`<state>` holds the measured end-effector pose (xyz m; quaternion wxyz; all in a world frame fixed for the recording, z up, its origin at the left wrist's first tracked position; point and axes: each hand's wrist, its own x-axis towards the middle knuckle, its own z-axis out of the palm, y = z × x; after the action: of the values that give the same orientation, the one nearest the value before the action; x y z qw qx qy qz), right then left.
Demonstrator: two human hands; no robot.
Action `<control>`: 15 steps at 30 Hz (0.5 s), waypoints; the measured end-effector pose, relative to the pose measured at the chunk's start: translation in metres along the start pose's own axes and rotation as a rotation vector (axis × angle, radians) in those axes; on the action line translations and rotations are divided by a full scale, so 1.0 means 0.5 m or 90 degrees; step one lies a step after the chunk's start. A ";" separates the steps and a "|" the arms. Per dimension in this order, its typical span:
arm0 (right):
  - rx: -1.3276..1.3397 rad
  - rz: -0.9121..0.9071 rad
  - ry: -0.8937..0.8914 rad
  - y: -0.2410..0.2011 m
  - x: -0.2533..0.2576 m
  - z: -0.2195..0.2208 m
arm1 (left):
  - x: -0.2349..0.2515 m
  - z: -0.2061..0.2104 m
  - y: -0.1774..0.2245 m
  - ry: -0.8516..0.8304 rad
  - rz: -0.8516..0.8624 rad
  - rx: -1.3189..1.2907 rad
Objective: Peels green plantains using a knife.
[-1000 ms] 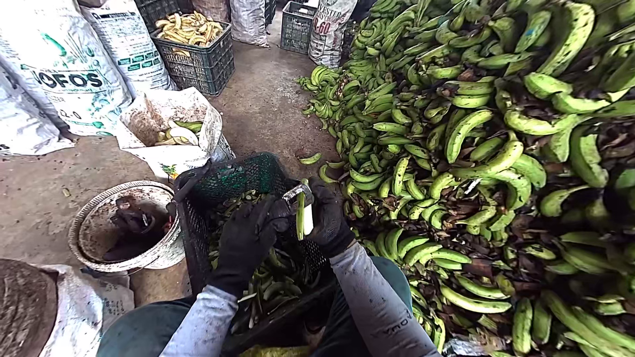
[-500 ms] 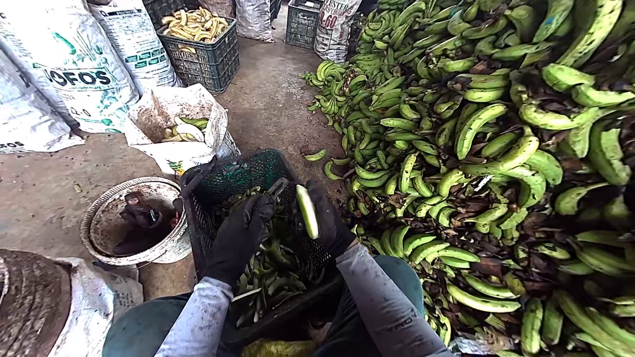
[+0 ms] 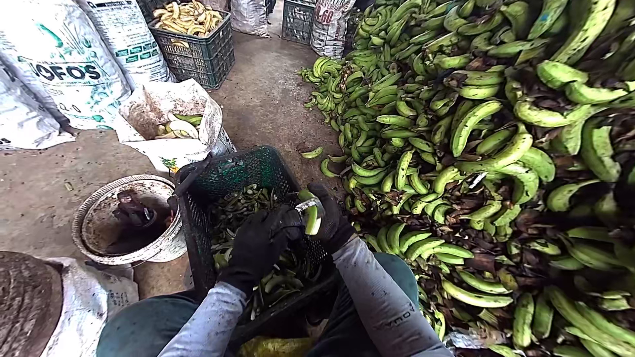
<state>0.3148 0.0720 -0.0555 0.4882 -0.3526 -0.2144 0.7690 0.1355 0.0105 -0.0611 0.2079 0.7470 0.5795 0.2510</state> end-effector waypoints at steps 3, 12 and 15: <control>-0.130 -0.062 -0.068 0.018 -0.007 0.013 | 0.007 -0.002 -0.005 -0.013 -0.130 -0.143; -0.056 0.024 -0.091 0.020 -0.005 0.003 | 0.007 -0.022 -0.040 0.039 -0.273 -0.282; 0.068 0.085 -0.080 -0.009 0.011 -0.028 | -0.006 -0.035 -0.038 0.009 -0.144 -0.158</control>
<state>0.3266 0.0785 -0.0637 0.4394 -0.2909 -0.1793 0.8307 0.1096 0.0126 -0.0593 0.3216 0.6435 0.6260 0.3011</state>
